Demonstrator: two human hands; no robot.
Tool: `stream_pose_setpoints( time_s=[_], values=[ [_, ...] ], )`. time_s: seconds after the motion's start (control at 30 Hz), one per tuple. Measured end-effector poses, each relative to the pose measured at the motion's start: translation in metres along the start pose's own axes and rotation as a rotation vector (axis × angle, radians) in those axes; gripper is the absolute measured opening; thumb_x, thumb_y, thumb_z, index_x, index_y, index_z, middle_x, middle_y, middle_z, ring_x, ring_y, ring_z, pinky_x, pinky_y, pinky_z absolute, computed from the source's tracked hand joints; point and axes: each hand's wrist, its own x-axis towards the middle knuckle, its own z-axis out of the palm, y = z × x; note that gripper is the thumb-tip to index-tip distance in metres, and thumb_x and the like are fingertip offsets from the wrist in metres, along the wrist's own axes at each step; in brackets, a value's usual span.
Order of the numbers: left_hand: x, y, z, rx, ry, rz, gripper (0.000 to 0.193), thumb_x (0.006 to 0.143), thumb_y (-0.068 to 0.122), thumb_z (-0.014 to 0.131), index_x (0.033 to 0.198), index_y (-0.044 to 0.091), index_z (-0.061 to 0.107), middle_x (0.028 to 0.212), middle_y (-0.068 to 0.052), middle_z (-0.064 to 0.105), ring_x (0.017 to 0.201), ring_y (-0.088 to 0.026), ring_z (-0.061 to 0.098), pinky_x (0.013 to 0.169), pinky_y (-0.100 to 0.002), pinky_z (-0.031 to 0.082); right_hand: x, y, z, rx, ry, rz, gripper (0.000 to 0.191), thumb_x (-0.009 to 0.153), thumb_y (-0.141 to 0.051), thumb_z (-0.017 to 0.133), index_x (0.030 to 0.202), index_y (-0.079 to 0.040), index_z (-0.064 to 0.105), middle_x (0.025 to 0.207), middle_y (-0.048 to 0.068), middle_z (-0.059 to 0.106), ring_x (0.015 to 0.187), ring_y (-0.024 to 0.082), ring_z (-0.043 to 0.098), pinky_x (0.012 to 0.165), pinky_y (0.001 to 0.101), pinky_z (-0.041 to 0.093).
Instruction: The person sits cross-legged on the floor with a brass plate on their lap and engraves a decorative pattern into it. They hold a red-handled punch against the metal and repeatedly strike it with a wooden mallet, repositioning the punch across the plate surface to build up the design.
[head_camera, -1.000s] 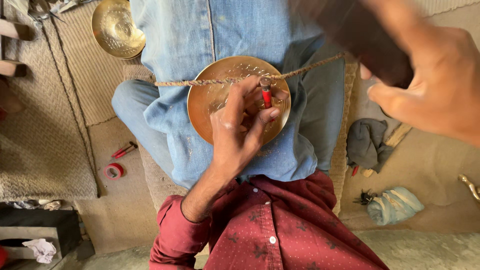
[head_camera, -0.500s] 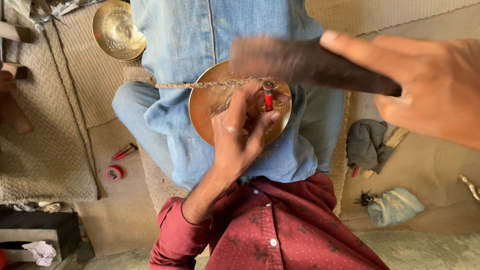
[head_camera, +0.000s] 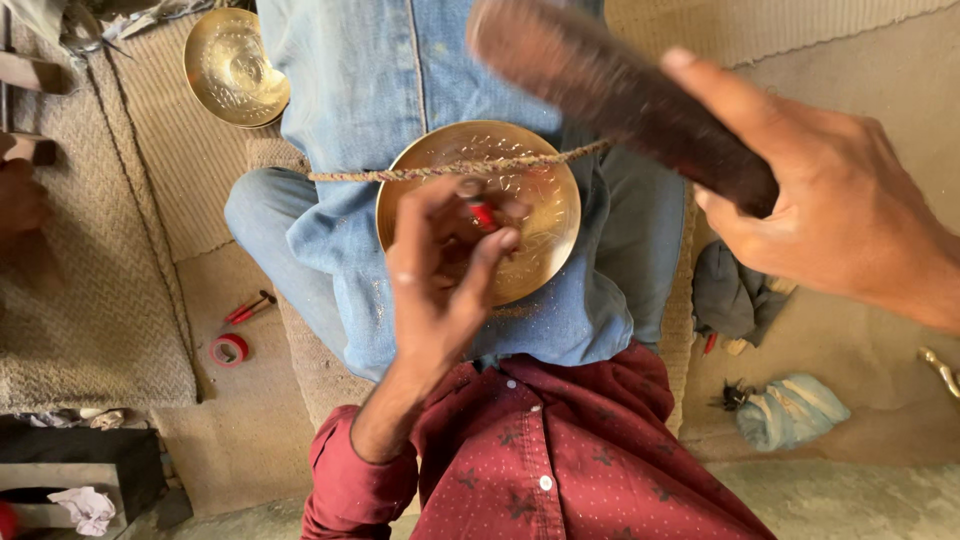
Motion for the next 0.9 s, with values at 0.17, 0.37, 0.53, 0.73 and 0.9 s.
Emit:
stream_pose_setpoints(
  time_s=[0.17, 0.37, 0.53, 0.73, 0.9],
  values=[
    [-0.004, 0.000, -0.007, 0.336, -0.003, 0.038, 0.047, 0.093, -0.002, 0.078, 0.132, -0.002, 0.051, 0.108, -0.011, 0.076, 0.079, -0.010, 0.070, 0.068, -0.025, 0.058, -0.001, 0.007, 0.005, 0.051, 0.155, -0.169, 0.083, 0.079, -0.004, 0.083, 0.151, -0.007, 0.043, 0.097, 0.020, 0.069, 0.077, 0.034, 0.070, 0.064, 0.0425, 0.054],
    [-0.003, 0.003, -0.007, 0.468, -0.076, 0.092, 0.049, 0.092, -0.005, 0.076, 0.134, 0.002, 0.052, 0.118, -0.010, 0.077, 0.078, -0.014, 0.077, 0.066, -0.026, 0.060, -0.013, 0.020, 0.011, 0.109, 0.235, -0.203, 0.078, 0.089, 0.002, 0.082, 0.156, -0.008, 0.043, 0.115, 0.023, 0.069, 0.094, 0.033, 0.072, 0.078, 0.0409, 0.058],
    [0.000, 0.007, -0.009, 0.483, -0.120, 0.066, 0.048, 0.091, -0.005, 0.075, 0.134, 0.003, 0.052, 0.118, -0.010, 0.077, 0.076, -0.015, 0.078, 0.064, -0.026, 0.060, -0.026, 0.020, 0.007, 0.551, 0.217, 0.100, 0.053, 0.103, -0.002, 0.074, 0.142, -0.008, 0.039, 0.097, 0.007, 0.067, 0.081, 0.013, 0.068, 0.072, 0.0241, 0.056],
    [0.001, 0.006, -0.010, 0.452, -0.137, 0.097, 0.049, 0.095, -0.004, 0.074, 0.137, 0.002, 0.050, 0.120, -0.009, 0.077, 0.090, -0.016, 0.080, 0.069, -0.026, 0.062, -0.014, 0.021, 0.017, 0.003, 0.018, -0.006, 0.050, 0.085, -0.006, 0.079, 0.130, -0.017, 0.059, 0.088, 0.006, 0.069, 0.069, 0.016, 0.065, 0.068, 0.0316, 0.054],
    [0.000, 0.005, -0.010, 0.523, -0.091, 0.037, 0.052, 0.090, -0.002, 0.078, 0.135, 0.002, 0.052, 0.115, -0.007, 0.080, 0.062, -0.014, 0.069, 0.056, -0.027, 0.053, -0.004, 0.015, 0.013, 0.439, 0.020, 0.105, 0.092, 0.081, -0.002, 0.069, 0.165, -0.021, 0.038, 0.098, 0.002, 0.069, 0.082, 0.018, 0.069, 0.078, 0.0330, 0.058]
  ],
)
